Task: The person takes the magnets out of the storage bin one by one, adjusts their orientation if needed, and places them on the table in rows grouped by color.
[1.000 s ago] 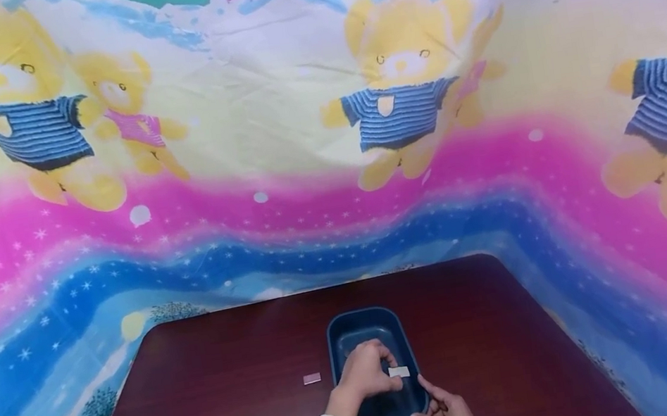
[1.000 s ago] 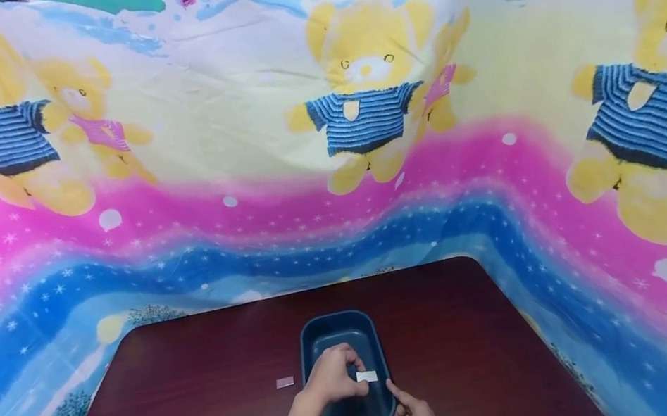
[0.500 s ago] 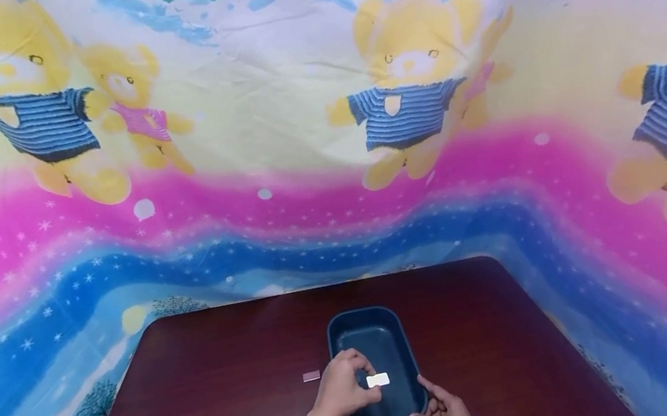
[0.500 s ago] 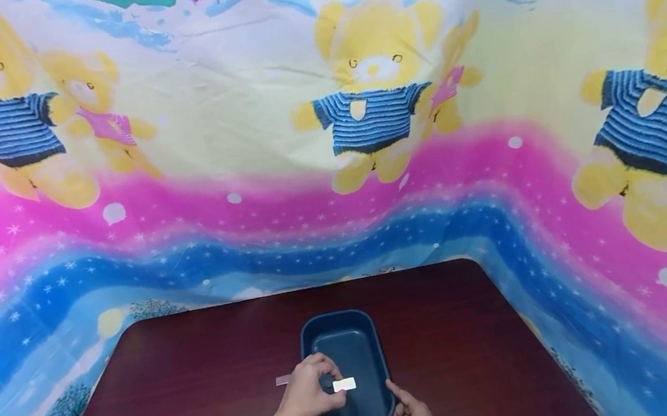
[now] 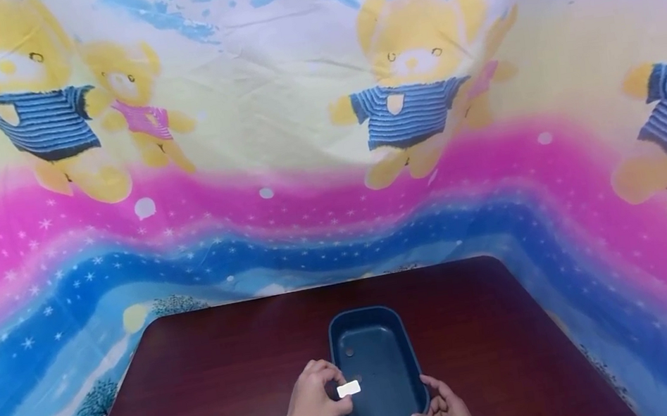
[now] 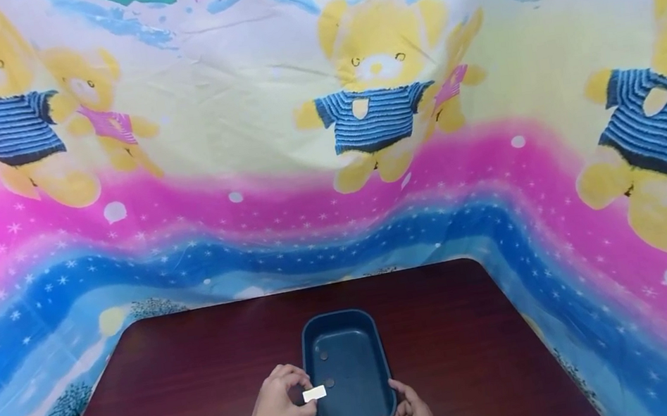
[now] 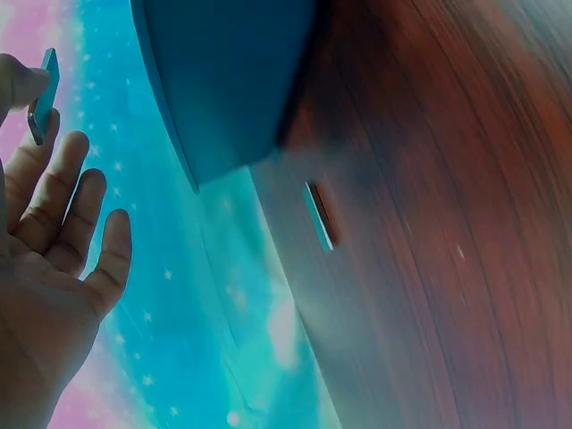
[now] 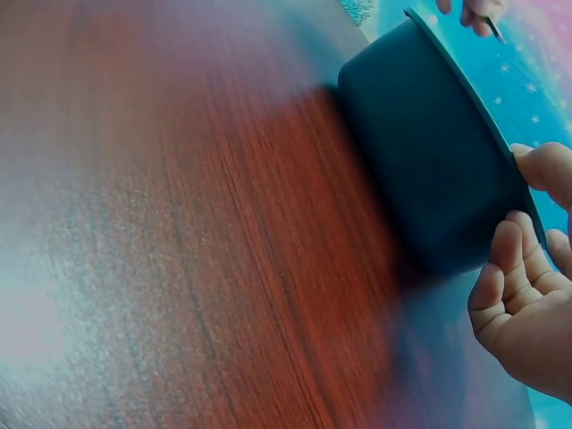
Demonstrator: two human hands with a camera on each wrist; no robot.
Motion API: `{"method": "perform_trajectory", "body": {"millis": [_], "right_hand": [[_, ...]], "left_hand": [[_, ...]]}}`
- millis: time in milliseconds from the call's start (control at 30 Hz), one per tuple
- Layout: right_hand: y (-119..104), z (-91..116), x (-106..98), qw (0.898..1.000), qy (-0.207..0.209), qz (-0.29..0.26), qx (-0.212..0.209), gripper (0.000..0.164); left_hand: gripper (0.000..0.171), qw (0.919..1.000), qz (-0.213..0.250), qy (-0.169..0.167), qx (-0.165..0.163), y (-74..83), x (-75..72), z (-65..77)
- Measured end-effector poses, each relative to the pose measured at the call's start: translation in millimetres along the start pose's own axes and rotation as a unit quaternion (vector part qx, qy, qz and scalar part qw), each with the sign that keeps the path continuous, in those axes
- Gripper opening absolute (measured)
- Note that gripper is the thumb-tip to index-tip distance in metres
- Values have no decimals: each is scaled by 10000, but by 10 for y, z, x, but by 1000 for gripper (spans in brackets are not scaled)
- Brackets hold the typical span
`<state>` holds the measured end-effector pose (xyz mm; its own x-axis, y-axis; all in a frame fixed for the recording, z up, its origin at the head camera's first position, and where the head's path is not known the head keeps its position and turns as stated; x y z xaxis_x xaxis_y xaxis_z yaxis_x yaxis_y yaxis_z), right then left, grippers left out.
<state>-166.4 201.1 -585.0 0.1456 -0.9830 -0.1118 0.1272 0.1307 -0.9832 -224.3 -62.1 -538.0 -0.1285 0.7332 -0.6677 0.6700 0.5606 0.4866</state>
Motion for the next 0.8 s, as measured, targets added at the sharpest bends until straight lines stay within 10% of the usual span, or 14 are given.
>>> {"method": "perform_trajectory", "body": {"millis": [800], "right_hand": [[47, 23, 25, 9989, 302, 66, -341, 79]], "left_hand": [[32, 9947, -485, 600, -685, -597, -479, 515]]}}
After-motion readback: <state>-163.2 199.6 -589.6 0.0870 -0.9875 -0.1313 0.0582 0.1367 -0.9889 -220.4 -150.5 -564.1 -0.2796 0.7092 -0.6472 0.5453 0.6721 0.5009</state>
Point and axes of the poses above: each hand's wrist, its own z-axis away from the middle knuckle, its own x-axis out of the palm, y = z × x, the point moved 1 cm from there along -z, towards the middle knuckle, and after that the axes turned 5 degrees about -y, right-handed, at the moved point
